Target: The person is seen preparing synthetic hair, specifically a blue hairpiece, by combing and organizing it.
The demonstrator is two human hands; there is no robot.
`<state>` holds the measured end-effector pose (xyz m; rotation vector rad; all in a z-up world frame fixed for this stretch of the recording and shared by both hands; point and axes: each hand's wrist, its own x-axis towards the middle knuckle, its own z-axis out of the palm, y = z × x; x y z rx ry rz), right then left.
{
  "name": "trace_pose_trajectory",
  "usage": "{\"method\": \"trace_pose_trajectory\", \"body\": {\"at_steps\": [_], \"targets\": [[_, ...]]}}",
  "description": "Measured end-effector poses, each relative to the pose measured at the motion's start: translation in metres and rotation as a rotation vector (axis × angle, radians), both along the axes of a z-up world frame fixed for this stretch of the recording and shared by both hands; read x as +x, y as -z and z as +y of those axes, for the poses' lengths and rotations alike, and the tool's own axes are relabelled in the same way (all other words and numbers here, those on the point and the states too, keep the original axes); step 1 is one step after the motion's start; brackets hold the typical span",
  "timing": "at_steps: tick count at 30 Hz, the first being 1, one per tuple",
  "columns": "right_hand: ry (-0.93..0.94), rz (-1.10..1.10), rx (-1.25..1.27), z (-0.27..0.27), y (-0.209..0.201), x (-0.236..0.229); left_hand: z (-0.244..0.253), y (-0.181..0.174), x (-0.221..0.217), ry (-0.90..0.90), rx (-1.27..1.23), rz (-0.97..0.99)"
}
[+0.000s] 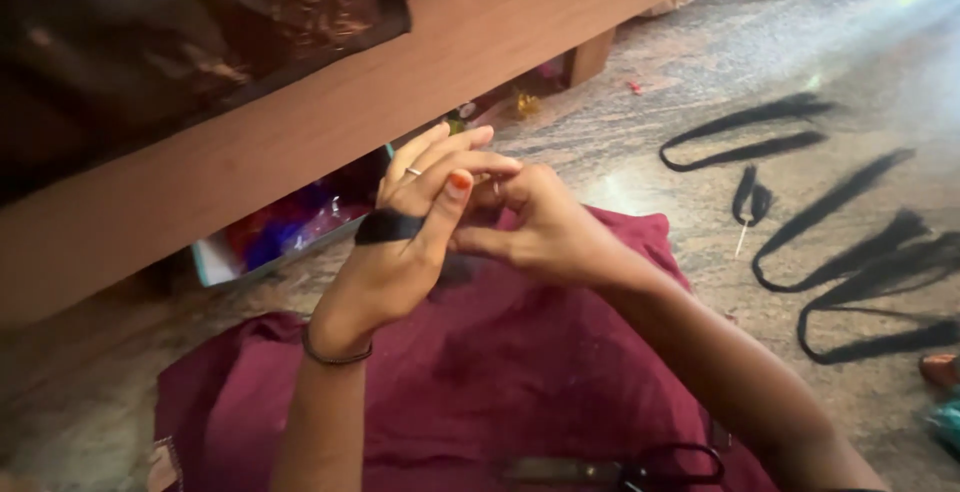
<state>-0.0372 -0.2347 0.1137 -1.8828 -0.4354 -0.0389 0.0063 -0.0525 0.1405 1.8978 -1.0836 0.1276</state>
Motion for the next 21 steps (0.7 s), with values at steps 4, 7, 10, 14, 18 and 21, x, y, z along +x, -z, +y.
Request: {"method": "trace_pose_trajectory", "body": {"at_steps": [4, 7, 10, 14, 18, 21], "targets": [[0.0, 0.076, 0.104, 0.019, 0.011, 0.003, 0.02, 0.0, -0.003, -0.072, 0.06, 0.025], [-0.009, 0.097, 0.116, 0.027, 0.011, 0.002, 0.03, 0.0, -0.008, -0.098, 0.044, 0.157], [0.002, 0.041, 0.07, 0.029, 0.006, 0.004, 0.035, -0.001, -0.005, -0.105, 0.025, 0.257], [-0.026, 0.015, 0.0, 0.027, 0.003, 0.003, 0.036, 0.009, -0.002, -0.116, -0.066, 0.276], [-0.043, 0.207, 0.134, 0.026, 0.009, 0.003, 0.033, 0.014, 0.0, -0.168, -0.105, 0.342], [-0.083, 0.317, 0.301, 0.024, 0.011, 0.004, 0.031, 0.016, -0.001, -0.174, -0.172, 0.403]]}}
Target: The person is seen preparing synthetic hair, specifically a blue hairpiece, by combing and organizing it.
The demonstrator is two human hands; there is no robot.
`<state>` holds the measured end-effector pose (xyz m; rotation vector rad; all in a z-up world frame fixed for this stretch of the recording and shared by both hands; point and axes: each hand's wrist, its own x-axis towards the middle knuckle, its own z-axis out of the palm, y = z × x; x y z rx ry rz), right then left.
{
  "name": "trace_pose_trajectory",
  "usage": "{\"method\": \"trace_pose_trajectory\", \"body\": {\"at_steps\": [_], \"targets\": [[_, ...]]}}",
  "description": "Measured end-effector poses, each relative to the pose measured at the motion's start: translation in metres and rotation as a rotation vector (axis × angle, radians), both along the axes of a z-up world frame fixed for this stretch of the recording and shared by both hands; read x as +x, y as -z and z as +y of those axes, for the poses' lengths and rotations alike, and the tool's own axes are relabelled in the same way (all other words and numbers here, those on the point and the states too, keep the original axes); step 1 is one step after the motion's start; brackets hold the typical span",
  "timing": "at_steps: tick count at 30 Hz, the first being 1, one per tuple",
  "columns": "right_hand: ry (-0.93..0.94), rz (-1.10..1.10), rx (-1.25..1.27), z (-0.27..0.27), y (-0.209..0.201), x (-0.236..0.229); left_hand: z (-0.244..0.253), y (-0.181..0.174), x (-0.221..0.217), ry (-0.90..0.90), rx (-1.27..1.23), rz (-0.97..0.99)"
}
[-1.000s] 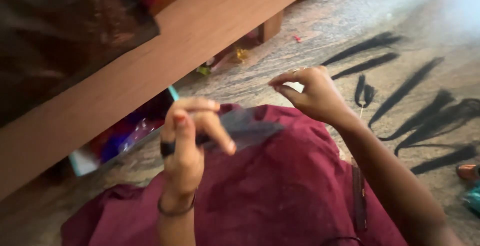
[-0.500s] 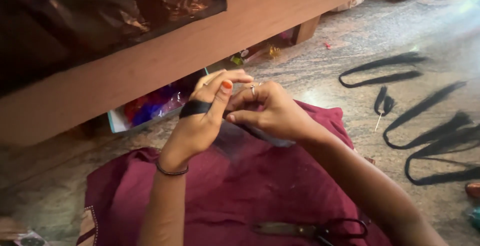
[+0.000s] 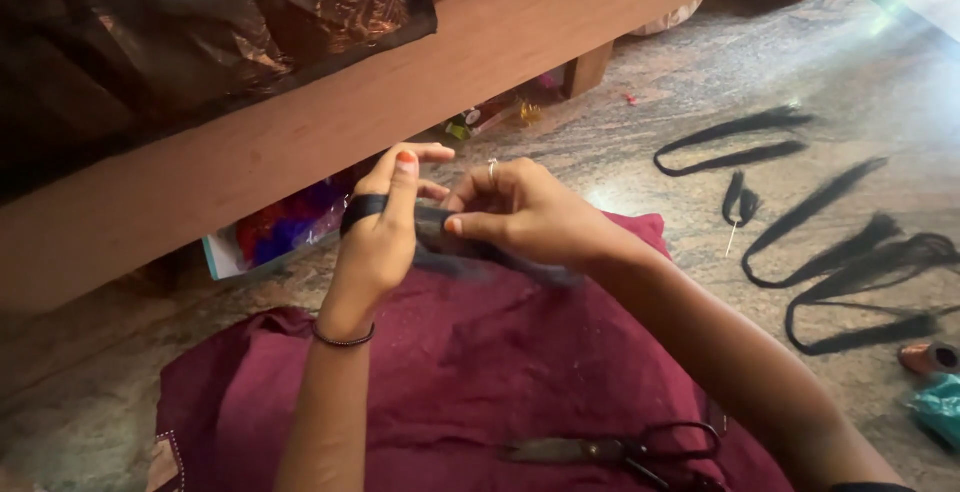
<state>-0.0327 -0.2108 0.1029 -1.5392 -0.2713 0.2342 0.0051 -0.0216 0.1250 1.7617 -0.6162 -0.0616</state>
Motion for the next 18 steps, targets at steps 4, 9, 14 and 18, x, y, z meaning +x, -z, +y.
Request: {"method": "trace_pose_trajectory", "body": {"at_steps": [4, 9, 14, 18], "targets": [[-0.055, -0.004, 0.046, 0.0, -0.021, -0.004, -0.003, -0.005, 0.0, -0.065, 0.096, 0.022], [-0.073, -0.028, -0.052, 0.001, -0.013, -0.004, -0.007, -0.002, 0.002, -0.109, 0.164, -0.028], [0.05, -0.045, -0.139, 0.002, -0.005, -0.001, -0.005, 0.003, 0.004, -0.095, 0.14, -0.052], [0.029, -0.134, -0.11, -0.001, 0.002, 0.0, 0.0, 0.014, 0.007, -0.103, 0.148, -0.085]]}}
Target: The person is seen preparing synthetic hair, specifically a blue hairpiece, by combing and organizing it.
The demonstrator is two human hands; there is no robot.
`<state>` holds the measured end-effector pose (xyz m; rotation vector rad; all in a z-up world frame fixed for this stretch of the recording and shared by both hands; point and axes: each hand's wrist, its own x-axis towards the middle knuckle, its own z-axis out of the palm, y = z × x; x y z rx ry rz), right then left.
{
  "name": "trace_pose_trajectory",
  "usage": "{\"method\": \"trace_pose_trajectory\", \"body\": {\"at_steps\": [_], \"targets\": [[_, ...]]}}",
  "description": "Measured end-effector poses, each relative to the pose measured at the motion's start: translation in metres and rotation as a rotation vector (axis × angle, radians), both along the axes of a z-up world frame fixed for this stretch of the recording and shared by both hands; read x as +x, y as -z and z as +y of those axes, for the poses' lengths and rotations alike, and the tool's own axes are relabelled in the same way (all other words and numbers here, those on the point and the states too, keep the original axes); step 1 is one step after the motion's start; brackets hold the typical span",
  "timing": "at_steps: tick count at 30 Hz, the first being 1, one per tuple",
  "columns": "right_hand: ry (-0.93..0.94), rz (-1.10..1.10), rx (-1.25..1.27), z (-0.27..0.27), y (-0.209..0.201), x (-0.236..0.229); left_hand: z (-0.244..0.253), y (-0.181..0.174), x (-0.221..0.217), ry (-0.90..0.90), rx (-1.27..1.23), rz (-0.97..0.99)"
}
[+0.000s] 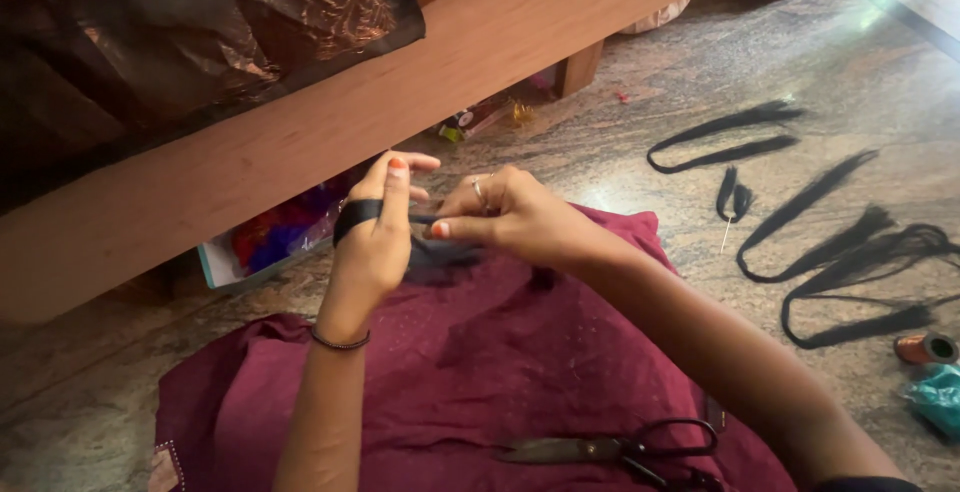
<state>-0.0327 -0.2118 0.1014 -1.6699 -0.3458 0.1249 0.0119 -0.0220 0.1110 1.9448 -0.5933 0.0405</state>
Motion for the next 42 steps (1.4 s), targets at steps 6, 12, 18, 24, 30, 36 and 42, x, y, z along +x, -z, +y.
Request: {"method": "trace_pose_trajectory", "body": {"at_steps": [6, 12, 18, 24, 30, 36, 42], "targets": [[0.067, -0.192, -0.31, 0.003, 0.007, -0.004, 0.002, 0.011, 0.0, -0.08, -0.083, -0.178], [0.079, -0.275, -0.306, 0.003, 0.018, -0.005, 0.004, 0.012, -0.001, -0.113, -0.194, 0.171], [-0.026, 0.069, 0.101, 0.008, 0.011, -0.004, 0.016, 0.02, 0.002, -0.133, -0.021, -0.044], [-0.055, 0.148, -0.026, 0.015, 0.007, -0.009, 0.027, 0.03, 0.005, -0.027, -0.232, 0.143], [0.152, -0.45, -0.549, 0.014, 0.013, -0.017, 0.032, 0.035, 0.002, 0.011, -0.372, 0.283], [0.062, -0.46, -0.381, 0.007, 0.01, -0.021, 0.034, 0.012, -0.013, -0.052, -0.089, 0.017], [0.076, -0.423, -0.397, 0.015, 0.01, -0.017, 0.035, 0.003, -0.012, -0.032, -0.041, -0.053]]}}
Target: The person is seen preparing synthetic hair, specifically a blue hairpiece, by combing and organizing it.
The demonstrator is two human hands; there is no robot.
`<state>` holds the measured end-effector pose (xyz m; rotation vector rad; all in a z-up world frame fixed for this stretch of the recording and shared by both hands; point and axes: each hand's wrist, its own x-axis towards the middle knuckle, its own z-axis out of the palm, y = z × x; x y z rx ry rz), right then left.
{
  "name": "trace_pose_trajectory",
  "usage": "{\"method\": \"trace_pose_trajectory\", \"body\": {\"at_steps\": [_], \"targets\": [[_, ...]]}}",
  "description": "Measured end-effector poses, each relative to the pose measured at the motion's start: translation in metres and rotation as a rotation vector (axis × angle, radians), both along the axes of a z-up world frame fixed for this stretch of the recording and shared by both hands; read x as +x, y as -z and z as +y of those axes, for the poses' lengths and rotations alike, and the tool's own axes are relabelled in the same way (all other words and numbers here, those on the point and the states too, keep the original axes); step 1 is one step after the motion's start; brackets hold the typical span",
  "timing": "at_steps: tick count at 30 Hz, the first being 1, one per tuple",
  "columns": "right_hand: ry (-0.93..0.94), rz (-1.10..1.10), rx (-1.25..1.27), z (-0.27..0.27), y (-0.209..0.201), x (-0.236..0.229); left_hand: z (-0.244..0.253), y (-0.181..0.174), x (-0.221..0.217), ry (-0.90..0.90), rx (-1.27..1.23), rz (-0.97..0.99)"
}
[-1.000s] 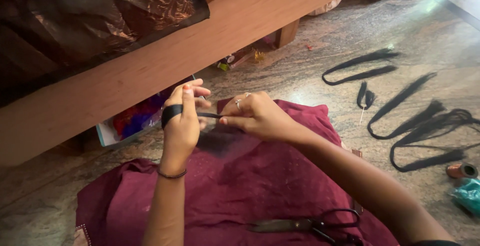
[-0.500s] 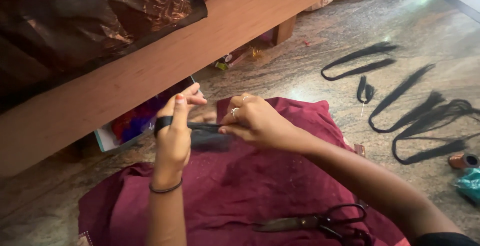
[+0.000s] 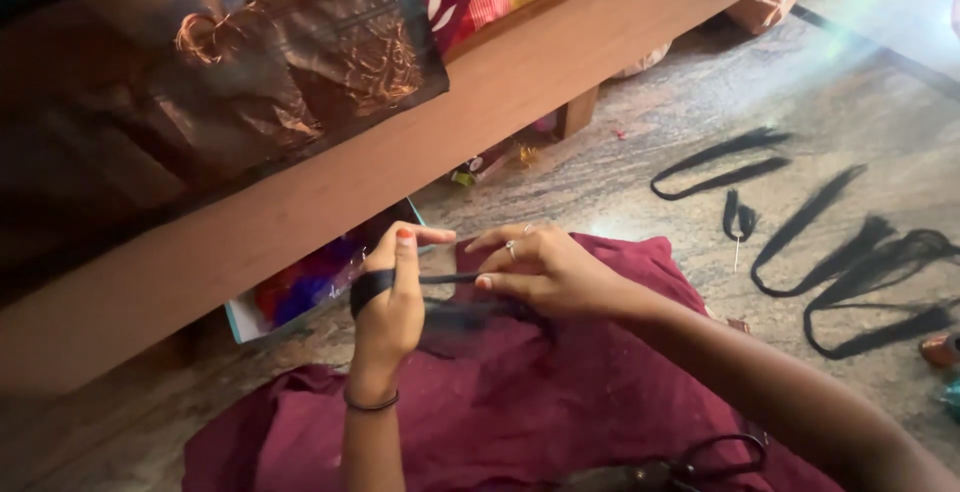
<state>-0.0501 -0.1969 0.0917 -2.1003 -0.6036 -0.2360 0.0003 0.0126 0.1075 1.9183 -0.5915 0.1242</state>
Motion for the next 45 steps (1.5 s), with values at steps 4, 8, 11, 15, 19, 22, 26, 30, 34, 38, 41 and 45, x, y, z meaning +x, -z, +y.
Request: {"method": "trace_pose_trajectory", "body": {"at_steps": [4, 8, 11, 15, 19, 22, 26, 30, 34, 38, 41, 45], "targets": [[-0.075, 0.444, 0.28, 0.009, -0.003, 0.001, 0.003, 0.003, 0.0, 0.018, -0.075, -0.024], [-0.187, 0.785, 0.489, 0.019, 0.004, 0.014, 0.009, 0.0, -0.001, -0.047, 0.014, -0.145], [-0.061, 0.597, 0.128, 0.036, -0.001, 0.02, 0.016, 0.005, -0.002, -0.078, 0.061, -0.302], [-0.009, 0.304, -0.137, 0.047, 0.005, 0.02, 0.029, 0.029, 0.007, -0.105, 0.039, -0.451], [-0.115, 0.291, 0.018, 0.044, 0.026, 0.016, 0.043, 0.063, 0.014, -0.048, -0.347, 0.229], [-0.295, 0.577, 0.191, 0.036, 0.039, 0.01, 0.048, 0.046, 0.005, 0.043, -0.412, 0.39], [-0.797, 0.965, 0.173, 0.022, 0.063, -0.011, 0.058, 0.019, -0.012, 0.088, -0.225, -0.113], [-0.982, 0.945, 0.081, -0.004, 0.075, -0.019, 0.07, 0.005, -0.024, 0.014, -0.106, -0.164], [-0.86, 0.701, -0.014, -0.005, 0.08, -0.025, 0.063, -0.008, -0.033, -0.016, -0.04, -0.251], [-0.715, 0.631, -0.22, 0.017, 0.051, -0.032, 0.055, -0.006, -0.034, 0.033, -0.001, -0.403], [-0.717, 0.611, -0.329, 0.021, 0.097, -0.041, 0.054, -0.001, -0.032, -0.004, -0.008, -0.428], [-0.82, 0.549, -0.483, 0.027, 0.094, -0.043, 0.045, -0.006, -0.031, 0.006, 0.039, -0.429]]}}
